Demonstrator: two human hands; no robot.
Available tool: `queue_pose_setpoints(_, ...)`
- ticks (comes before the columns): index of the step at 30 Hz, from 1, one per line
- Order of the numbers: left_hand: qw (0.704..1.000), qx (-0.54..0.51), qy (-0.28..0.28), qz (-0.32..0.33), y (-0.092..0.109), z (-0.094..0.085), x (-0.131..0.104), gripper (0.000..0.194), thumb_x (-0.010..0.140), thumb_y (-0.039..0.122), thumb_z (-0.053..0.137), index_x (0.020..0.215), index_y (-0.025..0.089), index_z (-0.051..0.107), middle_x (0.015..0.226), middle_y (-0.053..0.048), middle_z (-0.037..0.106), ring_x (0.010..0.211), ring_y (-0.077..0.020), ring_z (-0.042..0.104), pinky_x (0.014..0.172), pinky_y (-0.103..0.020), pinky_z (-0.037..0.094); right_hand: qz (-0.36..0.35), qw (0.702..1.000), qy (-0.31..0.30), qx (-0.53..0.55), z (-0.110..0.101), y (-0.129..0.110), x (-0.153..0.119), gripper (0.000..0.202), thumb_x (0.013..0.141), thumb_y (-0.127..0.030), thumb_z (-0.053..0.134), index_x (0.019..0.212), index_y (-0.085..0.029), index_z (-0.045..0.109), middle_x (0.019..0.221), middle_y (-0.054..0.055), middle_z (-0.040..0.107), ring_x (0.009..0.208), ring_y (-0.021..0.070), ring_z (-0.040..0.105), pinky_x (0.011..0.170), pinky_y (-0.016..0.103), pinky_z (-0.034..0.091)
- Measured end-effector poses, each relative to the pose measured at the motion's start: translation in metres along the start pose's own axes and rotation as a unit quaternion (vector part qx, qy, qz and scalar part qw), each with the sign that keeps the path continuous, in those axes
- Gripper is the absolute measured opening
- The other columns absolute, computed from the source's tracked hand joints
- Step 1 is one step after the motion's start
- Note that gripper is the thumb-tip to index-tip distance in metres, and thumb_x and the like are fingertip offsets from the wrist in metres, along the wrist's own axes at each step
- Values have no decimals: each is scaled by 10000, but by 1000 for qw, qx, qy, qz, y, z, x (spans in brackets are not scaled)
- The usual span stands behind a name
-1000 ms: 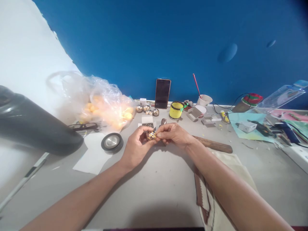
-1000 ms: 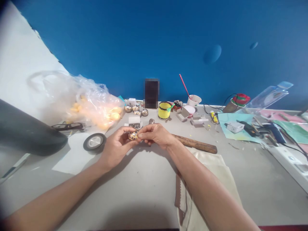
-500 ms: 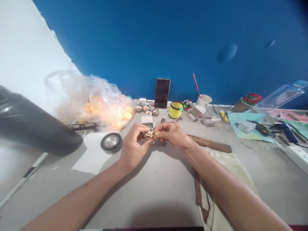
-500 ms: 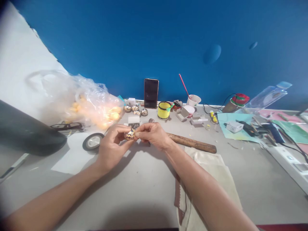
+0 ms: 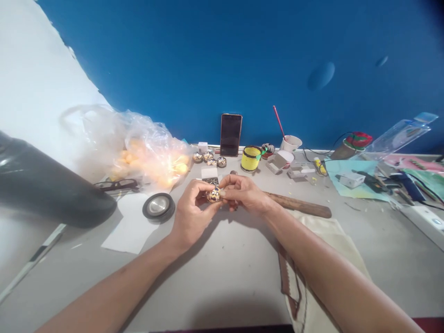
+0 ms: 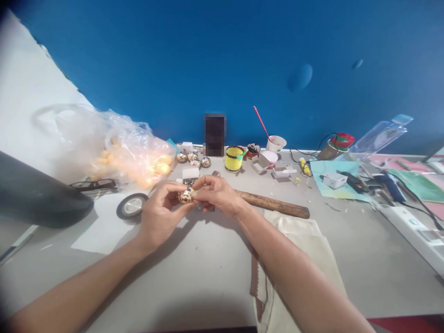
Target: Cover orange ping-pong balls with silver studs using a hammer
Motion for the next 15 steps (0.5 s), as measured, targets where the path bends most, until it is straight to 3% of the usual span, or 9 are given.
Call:
queue_pose_setpoints(3,999,-22,-6,-37,-5,1,0,221,774,211,803,941,195,660,934,-15,640,843,-148,659,762,-264,583,7,1000,6,-5,0,2,-1,384,691,-422,881,881,-191,640,622,-29,649,518,91,551,478,190,467)
queue_pose_setpoints(7,982,-92,-42,-159,-26,8,-3,349,721,273,857,982,191,640,875,-16,681,803,-173,685,725,-286,578,-8,1000,3,4,-3,-3,0,451,669,-525,875,828,-187,621,617,-24,634,490,89,533,480,211,460)
queue_pose_setpoints(11,947,-190,-73,-250,-39,17,-6,401,741,315,845,1046,192,616,867,-19,696,771,-181,698,732,-324,584,-42,989,100,-100,-35,-19,-2,428,729,-569,789,742,-195,582,651,-9,639,484,96,509,487,240,424)
queue_pose_setpoints(13,926,-237,-73,-284,-42,19,-7,379,754,328,823,1040,186,620,868,-20,695,729,-174,695,703,-325,578,-39,959,150,-238,-53,-29,-5,335,766,-499,751,757,-199,601,686,-1,655,548,121,546,534,254,422)
queue_pose_setpoints(15,910,-272,-63,-307,-44,20,-8,341,739,311,812,998,172,641,901,-35,700,716,-169,692,652,-297,555,-25,900,161,-405,-61,-36,-9,247,754,-413,756,828,-205,644,766,7,686,677,156,605,616,268,423)
Point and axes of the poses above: each hand's wrist, its own x-axis towards the middle knuckle, its own z-axis out of the palm, y = z × x, the point moved 9 cm from there along x, towards the middle knuckle
